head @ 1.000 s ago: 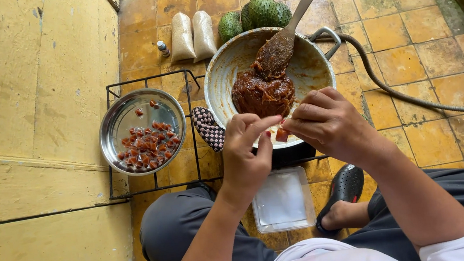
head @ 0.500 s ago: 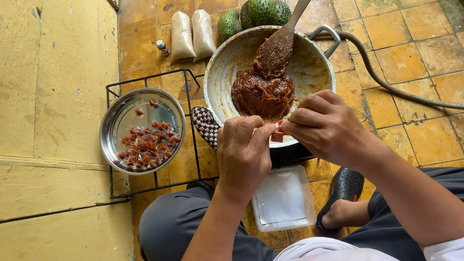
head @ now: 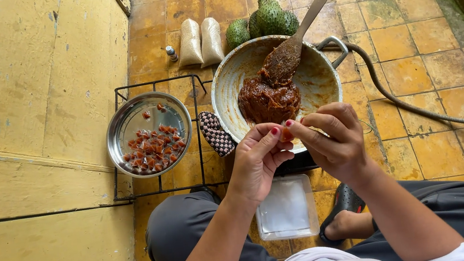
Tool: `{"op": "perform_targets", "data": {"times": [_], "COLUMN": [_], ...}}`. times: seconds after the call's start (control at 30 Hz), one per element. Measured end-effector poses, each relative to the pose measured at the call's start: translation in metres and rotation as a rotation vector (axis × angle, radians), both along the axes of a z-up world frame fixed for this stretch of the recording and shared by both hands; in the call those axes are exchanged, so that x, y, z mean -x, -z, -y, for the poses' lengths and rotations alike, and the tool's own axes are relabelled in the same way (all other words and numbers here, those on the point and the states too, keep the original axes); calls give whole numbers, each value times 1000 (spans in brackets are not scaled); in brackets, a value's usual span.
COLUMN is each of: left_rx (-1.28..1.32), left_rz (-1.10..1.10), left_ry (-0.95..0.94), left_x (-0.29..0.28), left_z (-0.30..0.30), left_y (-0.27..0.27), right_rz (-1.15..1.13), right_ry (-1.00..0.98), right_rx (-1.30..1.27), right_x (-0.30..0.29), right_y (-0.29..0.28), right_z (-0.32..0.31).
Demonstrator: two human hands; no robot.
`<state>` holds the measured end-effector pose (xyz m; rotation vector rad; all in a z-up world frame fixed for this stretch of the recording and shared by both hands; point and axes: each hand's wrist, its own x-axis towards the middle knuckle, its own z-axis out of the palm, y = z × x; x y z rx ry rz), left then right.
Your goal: Portioning and shaping a thick brown paste into small balls using a spoon and hands
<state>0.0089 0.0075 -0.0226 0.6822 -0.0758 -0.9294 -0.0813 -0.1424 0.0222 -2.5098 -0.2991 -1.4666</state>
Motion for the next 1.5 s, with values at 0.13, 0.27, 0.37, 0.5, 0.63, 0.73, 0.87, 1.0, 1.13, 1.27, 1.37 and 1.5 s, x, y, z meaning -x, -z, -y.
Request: {"op": "perform_targets", "data": {"times": [0.13,0.27,0.37,0.5,0.63,0.73,0.87,1.0,1.13,1.27,1.37,1.5], "left_rx": [-20,18,83,131,150,155,145,140,131,152,131,306], "left_rz": [133,414,549,636,639,649,653,652,650,541,291,-29], "left_ry": [-118,-255,-293,-317,-326,-336,-327,-313,-306,-289,-291,-275], "left_x": [11,17,17,22,23,25,24,20,20,19,16,-23], "left_z": [0,0,-2,-4,-3,-4,-5,-3,-3,6,10,-20], "left_y": [-23,-30,-33,-43,-36,-37,-42,-35,-36,-31,-23,-30], "right_rz": [-43,-43,-3,26,67,90,95,99,104,95,11,-137], "right_ry": [-158,-492,-562,-636,-642,-655,-649,-644,-628,-577,-556,-508], "right_rx": [-578,-1286,-1389,-1403,-1389,-1412,-1417,-1433,-1457,-1441,-1457,-1503], "right_x": [-1,0,0,1,1,2,1,-1,-1,-4,6,37], "right_y": [11,33,35,34,33,32,25,21,28,34,48,54], "right_z": [-24,-42,-48,-45,-51,-54,-60,-64,-63,-55,-42,-17]}}
